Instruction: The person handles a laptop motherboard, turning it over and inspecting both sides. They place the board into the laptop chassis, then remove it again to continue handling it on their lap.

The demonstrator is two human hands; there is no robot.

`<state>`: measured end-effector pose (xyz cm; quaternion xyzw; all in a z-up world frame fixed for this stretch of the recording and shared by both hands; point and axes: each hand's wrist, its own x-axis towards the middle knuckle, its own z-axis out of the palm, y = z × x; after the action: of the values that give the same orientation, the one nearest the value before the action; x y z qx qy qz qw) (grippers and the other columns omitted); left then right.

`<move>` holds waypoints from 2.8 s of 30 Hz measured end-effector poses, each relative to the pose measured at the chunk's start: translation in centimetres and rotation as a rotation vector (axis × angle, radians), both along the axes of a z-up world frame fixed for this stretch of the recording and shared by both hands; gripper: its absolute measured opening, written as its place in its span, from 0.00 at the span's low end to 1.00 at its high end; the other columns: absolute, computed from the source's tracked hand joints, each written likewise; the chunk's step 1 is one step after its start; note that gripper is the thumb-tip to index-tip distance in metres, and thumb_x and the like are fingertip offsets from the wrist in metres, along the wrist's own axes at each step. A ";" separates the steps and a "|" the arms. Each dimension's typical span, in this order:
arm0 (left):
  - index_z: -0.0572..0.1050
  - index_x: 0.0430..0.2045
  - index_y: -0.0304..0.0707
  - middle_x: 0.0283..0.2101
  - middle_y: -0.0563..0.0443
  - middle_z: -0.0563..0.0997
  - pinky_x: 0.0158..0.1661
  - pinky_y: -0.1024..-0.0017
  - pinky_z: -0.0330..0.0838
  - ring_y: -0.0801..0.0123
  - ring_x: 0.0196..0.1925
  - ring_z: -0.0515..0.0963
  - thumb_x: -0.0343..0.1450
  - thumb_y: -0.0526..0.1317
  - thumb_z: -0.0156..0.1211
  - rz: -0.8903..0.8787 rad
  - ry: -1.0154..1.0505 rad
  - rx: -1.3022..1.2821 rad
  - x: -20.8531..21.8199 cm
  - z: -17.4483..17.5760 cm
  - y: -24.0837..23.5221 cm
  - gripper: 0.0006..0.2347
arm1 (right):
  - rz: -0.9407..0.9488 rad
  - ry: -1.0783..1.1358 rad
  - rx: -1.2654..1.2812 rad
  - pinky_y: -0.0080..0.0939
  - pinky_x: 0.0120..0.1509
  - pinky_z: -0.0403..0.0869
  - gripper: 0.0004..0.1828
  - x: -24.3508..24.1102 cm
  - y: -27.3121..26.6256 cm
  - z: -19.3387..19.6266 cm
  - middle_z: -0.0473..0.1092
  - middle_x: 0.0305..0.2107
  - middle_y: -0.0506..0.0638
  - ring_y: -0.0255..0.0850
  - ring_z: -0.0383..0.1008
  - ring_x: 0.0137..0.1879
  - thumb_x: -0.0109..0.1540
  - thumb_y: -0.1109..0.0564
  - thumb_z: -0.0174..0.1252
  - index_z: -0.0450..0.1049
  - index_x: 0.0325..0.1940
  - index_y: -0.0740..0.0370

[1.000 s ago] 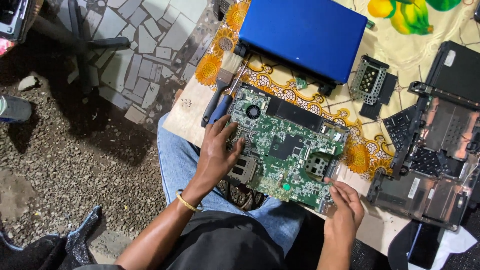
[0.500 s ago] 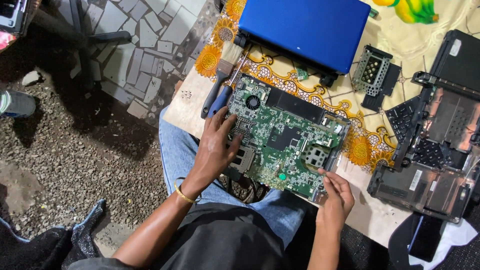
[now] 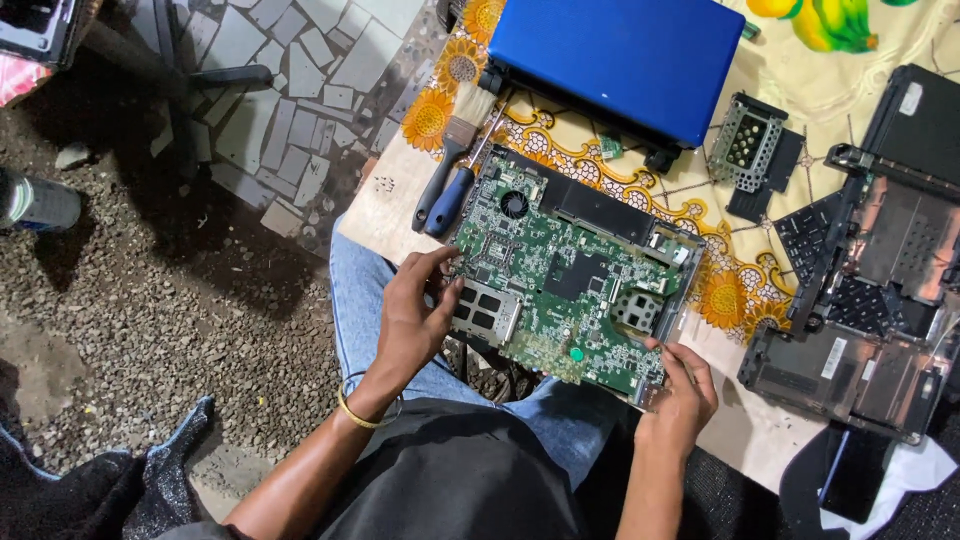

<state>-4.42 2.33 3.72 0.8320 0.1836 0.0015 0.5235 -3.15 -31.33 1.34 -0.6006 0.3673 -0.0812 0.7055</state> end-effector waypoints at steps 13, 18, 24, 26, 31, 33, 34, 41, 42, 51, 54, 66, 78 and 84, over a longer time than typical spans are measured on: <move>0.66 0.75 0.25 0.38 0.43 0.78 0.40 0.64 0.75 0.65 0.37 0.75 0.75 0.28 0.62 0.023 0.061 -0.637 -2.1 -0.7 0.2 0.28 | 0.186 -0.092 -0.057 0.54 0.62 0.89 0.07 3.4 -6.0 -0.7 0.79 0.45 0.69 0.60 0.87 0.59 0.72 0.64 0.58 0.78 0.54 0.64; 0.65 0.70 0.14 0.38 0.47 0.75 0.37 0.71 0.80 0.70 0.37 0.79 0.72 0.26 0.68 0.091 0.103 -0.817 -2.6 -1.1 -1.0 0.29 | 0.108 -0.177 -0.011 0.58 0.64 0.94 0.06 6.5 -5.8 1.0 0.71 0.30 0.54 0.60 0.90 0.53 0.70 0.64 0.62 0.81 0.52 0.65; 0.61 0.70 0.18 0.38 0.43 0.72 0.35 0.63 0.84 0.62 0.33 0.82 0.73 0.24 0.65 0.064 0.082 -0.879 -3.7 -2.3 -2.2 0.28 | 0.095 -0.156 0.131 0.51 0.66 0.87 0.10 8.9 -7.1 -1.4 0.80 0.41 0.62 0.56 0.88 0.59 0.69 0.56 0.66 0.82 0.50 0.65; 0.60 0.70 0.19 0.38 0.42 0.72 0.35 0.63 0.84 0.61 0.33 0.81 0.74 0.24 0.64 0.063 0.051 -0.870 -3.8 -2.8 -2.9 0.28 | 0.049 -0.129 0.169 0.42 0.64 0.86 0.10 8.8 -7.1 -1.7 0.81 0.42 0.55 0.47 0.87 0.57 0.68 0.54 0.67 0.83 0.49 0.62; 0.58 0.73 0.18 0.40 0.40 0.72 0.35 0.60 0.85 0.62 0.35 0.80 0.76 0.25 0.61 0.064 -0.005 -0.834 -4.5 -3.3 -3.3 0.28 | -0.012 -0.090 0.246 0.30 0.59 0.82 0.12 6.9 -8.0 -3.7 0.81 0.47 0.44 0.33 0.81 0.54 0.69 0.49 0.67 0.84 0.51 0.56; 0.61 0.74 0.20 0.41 0.40 0.73 0.37 0.61 0.85 0.61 0.36 0.80 0.76 0.25 0.63 0.081 0.008 -0.797 -4.8 -3.5 -2.7 0.28 | -0.014 -0.076 0.255 0.33 0.60 0.80 0.10 5.6 -7.4 -3.2 0.79 0.49 0.44 0.35 0.78 0.55 0.72 0.50 0.64 0.83 0.53 0.54; 0.61 0.74 0.20 0.41 0.40 0.73 0.37 0.61 0.85 0.61 0.36 0.80 0.76 0.25 0.63 0.075 0.011 -0.799 -4.9 -3.5 -2.3 0.28 | -0.020 -0.077 0.252 0.33 0.60 0.80 0.10 5.0 -7.5 -3.5 0.79 0.49 0.44 0.35 0.78 0.55 0.72 0.50 0.64 0.83 0.53 0.54; 0.66 0.74 0.24 0.40 0.43 0.71 0.39 0.64 0.79 0.65 0.38 0.75 0.73 0.26 0.67 0.110 0.048 -0.680 -3.6 -1.4 -0.6 0.30 | -0.065 -0.006 0.229 0.33 0.49 0.79 0.07 1.6 -6.2 -4.0 0.82 0.45 0.45 0.35 0.81 0.50 0.69 0.51 0.65 0.84 0.49 0.52; 0.66 0.74 0.25 0.37 0.44 0.70 0.38 0.65 0.77 0.67 0.36 0.73 0.73 0.26 0.68 0.125 0.045 -0.675 -3.3 -1.1 -0.6 0.30 | -0.034 0.015 0.215 0.34 0.45 0.78 0.08 1.3 -6.0 -4.0 0.82 0.45 0.44 0.35 0.80 0.47 0.69 0.49 0.66 0.84 0.50 0.51; 0.70 0.74 0.40 0.28 0.56 0.68 0.34 0.74 0.63 0.74 0.29 0.69 0.75 0.32 0.66 0.231 0.073 -0.746 -1.4 -0.9 -0.2 0.27 | -0.017 0.053 0.191 0.33 0.52 0.76 0.07 -1.6 -6.2 -6.0 0.81 0.52 0.44 0.35 0.80 0.58 0.72 0.52 0.61 0.82 0.52 0.50; 0.72 0.73 0.42 0.26 0.55 0.71 0.35 0.75 0.65 0.75 0.30 0.72 0.75 0.31 0.65 0.233 0.032 -0.781 -1.1 -1.8 0.7 0.26 | -0.012 0.041 0.321 0.32 0.50 0.80 0.12 -1.5 -4.7 -2.8 0.80 0.61 0.61 0.41 0.83 0.54 0.73 0.47 0.59 0.79 0.53 0.55; 0.69 0.76 0.48 0.24 0.65 0.69 0.79 0.39 0.50 0.64 0.46 0.82 0.73 0.42 0.67 0.180 0.180 -0.726 -0.9 -3.1 2.3 0.31 | -0.490 0.082 0.158 0.54 0.78 0.79 0.29 3.1 -13.4 -0.9 0.72 0.34 0.40 0.37 0.81 0.48 0.63 0.35 0.67 0.78 0.62 0.51; 0.67 0.79 0.49 0.29 0.56 0.79 0.79 0.36 0.55 0.58 0.54 0.86 0.75 0.41 0.64 0.153 0.229 -0.689 -0.5 -2.4 1.7 0.31 | -0.691 -0.096 0.229 0.40 0.75 0.83 0.30 4.2 -16.7 -4.8 0.87 0.60 0.47 0.41 0.89 0.67 0.56 0.44 0.78 0.85 0.62 0.48; 0.66 0.79 0.51 0.36 0.50 0.82 0.77 0.43 0.62 0.62 0.57 0.85 0.76 0.39 0.63 0.178 0.313 -0.587 0.2 -0.3 1.0 0.31 | -0.470 -0.475 0.265 0.65 0.77 0.87 0.40 3.2 -16.1 -1.6 0.83 0.70 0.61 0.57 0.88 0.73 0.59 0.52 0.81 0.75 0.74 0.50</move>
<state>-4.19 3.36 3.46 0.6170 0.3261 -0.1336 0.7037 0.03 -47.43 -0.31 -0.3675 0.3287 -0.3303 0.8048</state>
